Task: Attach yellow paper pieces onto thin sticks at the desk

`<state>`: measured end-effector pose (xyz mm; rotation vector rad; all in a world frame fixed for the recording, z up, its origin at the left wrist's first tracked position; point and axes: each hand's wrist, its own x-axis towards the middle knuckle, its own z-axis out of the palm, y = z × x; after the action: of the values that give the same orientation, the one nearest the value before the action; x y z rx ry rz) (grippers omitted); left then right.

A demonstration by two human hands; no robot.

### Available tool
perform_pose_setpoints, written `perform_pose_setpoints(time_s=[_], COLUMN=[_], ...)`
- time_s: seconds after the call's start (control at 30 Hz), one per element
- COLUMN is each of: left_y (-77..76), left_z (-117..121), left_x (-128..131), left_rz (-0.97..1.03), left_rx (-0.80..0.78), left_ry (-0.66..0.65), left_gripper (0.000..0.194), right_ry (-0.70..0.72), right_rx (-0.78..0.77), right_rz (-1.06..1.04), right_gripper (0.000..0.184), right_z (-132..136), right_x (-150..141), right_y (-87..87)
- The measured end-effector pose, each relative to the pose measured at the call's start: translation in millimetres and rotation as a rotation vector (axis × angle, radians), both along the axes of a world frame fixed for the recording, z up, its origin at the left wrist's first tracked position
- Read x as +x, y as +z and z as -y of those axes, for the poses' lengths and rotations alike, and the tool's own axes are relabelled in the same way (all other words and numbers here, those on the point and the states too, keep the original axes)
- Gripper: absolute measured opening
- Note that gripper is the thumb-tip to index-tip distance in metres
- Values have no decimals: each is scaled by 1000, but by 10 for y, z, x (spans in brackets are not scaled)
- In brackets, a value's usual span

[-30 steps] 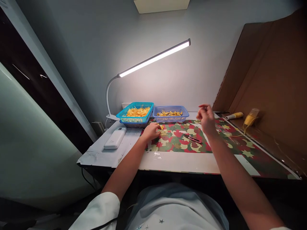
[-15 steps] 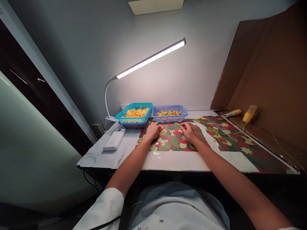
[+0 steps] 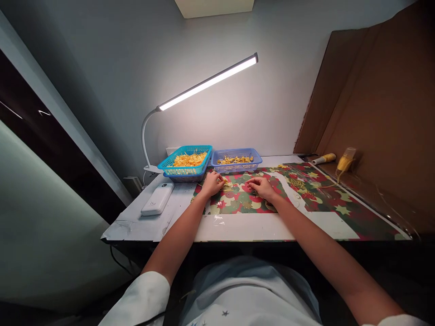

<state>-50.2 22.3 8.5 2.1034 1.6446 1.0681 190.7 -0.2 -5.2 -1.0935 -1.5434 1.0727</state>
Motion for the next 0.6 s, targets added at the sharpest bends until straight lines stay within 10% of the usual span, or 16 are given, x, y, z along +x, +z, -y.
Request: perform_pose_setpoints(time_s=[0.23,0.6], left_y=[48,17], left_z=[165,316], left_x=[257,359], left_rz=[920,1021], left_rx=[-290,-413], left_ry=[-304,-301], left_gripper=[37,24], right_ry=[60,83], right_rx=[47,92], right_rz=[64,37], right_gripper=[14,13], right_z=[89,101], right_x=[-41,-137], right_y=[61,44])
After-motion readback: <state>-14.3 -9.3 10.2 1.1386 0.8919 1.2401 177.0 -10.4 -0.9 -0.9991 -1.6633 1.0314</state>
